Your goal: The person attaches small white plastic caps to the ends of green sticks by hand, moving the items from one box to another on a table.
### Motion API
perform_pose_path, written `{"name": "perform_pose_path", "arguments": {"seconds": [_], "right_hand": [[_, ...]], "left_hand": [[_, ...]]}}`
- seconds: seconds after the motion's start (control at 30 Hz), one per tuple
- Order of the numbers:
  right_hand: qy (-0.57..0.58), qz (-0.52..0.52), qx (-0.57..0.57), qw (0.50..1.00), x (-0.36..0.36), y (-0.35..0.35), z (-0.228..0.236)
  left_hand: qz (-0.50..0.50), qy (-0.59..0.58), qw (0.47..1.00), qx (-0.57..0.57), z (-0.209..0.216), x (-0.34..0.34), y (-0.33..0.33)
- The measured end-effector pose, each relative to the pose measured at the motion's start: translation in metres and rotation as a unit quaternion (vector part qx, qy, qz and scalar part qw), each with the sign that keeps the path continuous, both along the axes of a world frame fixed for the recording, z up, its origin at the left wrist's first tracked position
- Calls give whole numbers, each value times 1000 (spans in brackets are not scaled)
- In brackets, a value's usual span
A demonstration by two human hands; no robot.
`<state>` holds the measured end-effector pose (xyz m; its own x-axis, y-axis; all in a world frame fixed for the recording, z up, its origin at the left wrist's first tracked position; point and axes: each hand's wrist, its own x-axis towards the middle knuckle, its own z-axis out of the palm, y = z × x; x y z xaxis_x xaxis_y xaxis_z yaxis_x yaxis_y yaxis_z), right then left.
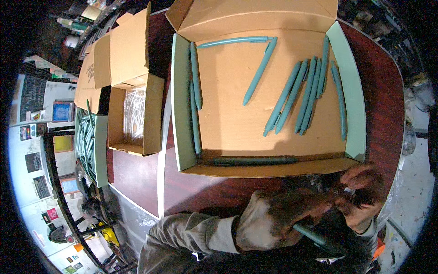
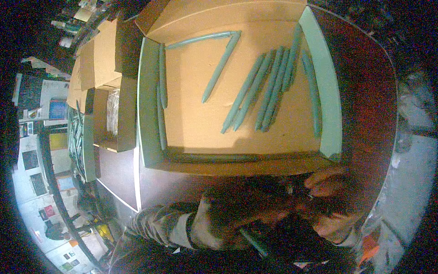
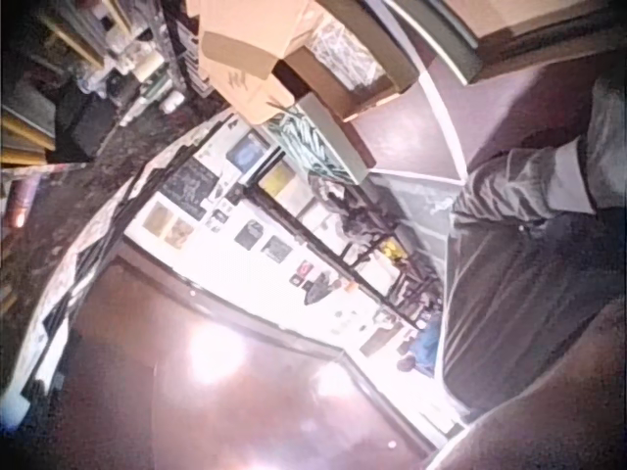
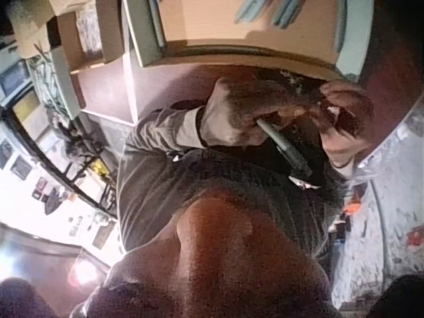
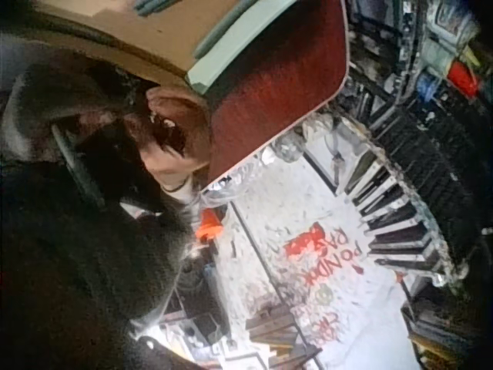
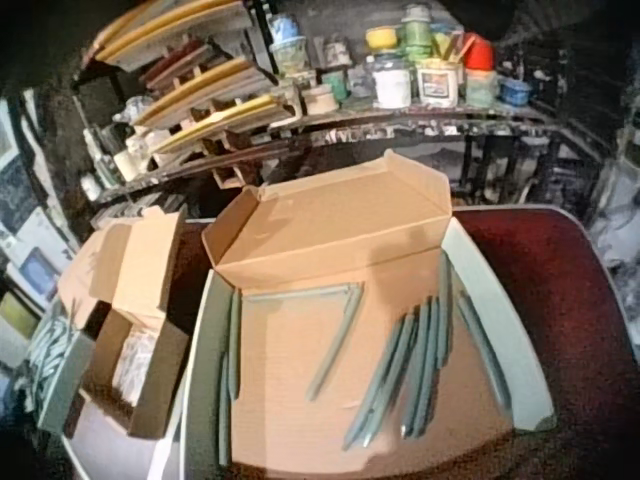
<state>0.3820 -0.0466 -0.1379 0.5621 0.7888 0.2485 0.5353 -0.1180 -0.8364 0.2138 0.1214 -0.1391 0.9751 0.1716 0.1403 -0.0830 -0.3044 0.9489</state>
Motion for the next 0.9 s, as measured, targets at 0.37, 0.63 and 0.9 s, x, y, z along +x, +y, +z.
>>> {"name": "perform_pose_path", "arguments": {"seconds": [0.37,0.63,0.9], "right_hand": [[-60,-15,-18,998,-12,-2,9],[65,48,34,996,-2,0,2],[25,34,82,996,-4,4,-1]], "left_hand": [[10,-12,928,-372,-21,9,-20],[40,32,955,-293,-22,9,-18],[54,1,985,-165,-23,5,-19]]}}
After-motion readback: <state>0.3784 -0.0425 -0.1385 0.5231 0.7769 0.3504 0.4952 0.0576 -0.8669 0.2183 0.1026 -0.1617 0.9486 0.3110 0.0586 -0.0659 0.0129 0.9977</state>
